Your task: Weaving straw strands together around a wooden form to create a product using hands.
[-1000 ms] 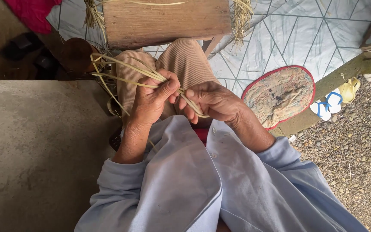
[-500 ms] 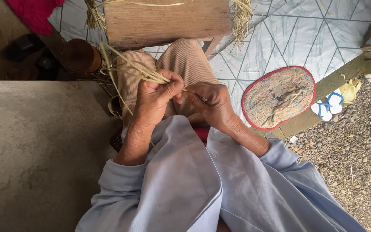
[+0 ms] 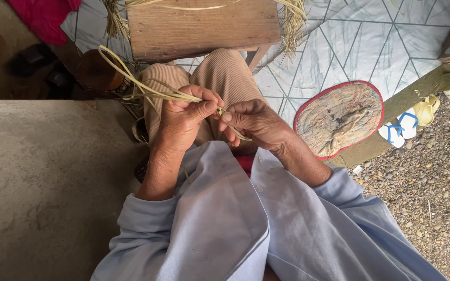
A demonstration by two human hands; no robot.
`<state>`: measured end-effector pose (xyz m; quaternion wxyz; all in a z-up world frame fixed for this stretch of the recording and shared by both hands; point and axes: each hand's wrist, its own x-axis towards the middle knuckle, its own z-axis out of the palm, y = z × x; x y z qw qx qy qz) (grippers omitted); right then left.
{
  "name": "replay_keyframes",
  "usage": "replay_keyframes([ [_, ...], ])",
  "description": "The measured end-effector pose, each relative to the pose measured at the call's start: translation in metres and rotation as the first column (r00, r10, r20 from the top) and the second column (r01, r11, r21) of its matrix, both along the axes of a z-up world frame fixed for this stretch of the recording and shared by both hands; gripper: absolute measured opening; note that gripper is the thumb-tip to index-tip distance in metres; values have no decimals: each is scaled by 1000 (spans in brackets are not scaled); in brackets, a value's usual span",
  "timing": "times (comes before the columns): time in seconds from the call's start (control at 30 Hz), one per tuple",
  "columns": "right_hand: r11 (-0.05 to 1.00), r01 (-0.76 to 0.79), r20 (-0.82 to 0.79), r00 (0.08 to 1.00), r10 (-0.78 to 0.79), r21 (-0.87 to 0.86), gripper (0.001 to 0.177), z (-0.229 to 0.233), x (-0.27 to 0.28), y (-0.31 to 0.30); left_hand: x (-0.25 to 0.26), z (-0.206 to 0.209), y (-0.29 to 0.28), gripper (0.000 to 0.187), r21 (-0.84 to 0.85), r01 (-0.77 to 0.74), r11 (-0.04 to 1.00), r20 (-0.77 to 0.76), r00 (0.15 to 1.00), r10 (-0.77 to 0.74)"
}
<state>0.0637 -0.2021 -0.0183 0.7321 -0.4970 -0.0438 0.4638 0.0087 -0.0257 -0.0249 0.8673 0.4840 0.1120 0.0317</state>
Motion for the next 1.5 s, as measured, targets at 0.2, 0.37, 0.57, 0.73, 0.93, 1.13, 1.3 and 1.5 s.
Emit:
replay_keyframes([
  [0.2,989,75,267,963,-39,-129,17,5,-2,1,-2,-40,4,16,-19,-3,1000,-6,1000,3],
  [0.37,952,265,525,838,-147,-157,20,7,-10,2,2,-40,2,15,-30,-32,999,-3,999,32],
  [0.57,941,313,707,695,-134,-128,9,9,-10,1,4,-44,3,15,30,-57,998,-3,998,57],
  [0.73,946,285,718,690,-91,-153,16,4,-7,-1,8,-37,6,17,79,-58,995,-34,998,61],
  [0.93,934,232,622,783,-13,-271,6,-43,14,-37,17,-23,82,13,147,-346,927,-170,914,368],
  [1.13,852,220,484,874,45,-476,27,-86,23,-44,16,-34,185,8,188,-583,791,37,809,587],
  [1.3,765,382,647,760,59,-519,42,-131,17,-20,32,-92,143,30,515,-566,644,111,789,604],
  [1.5,675,416,686,704,186,-609,14,-163,13,-20,11,-127,-7,23,659,-152,737,4,980,199],
])
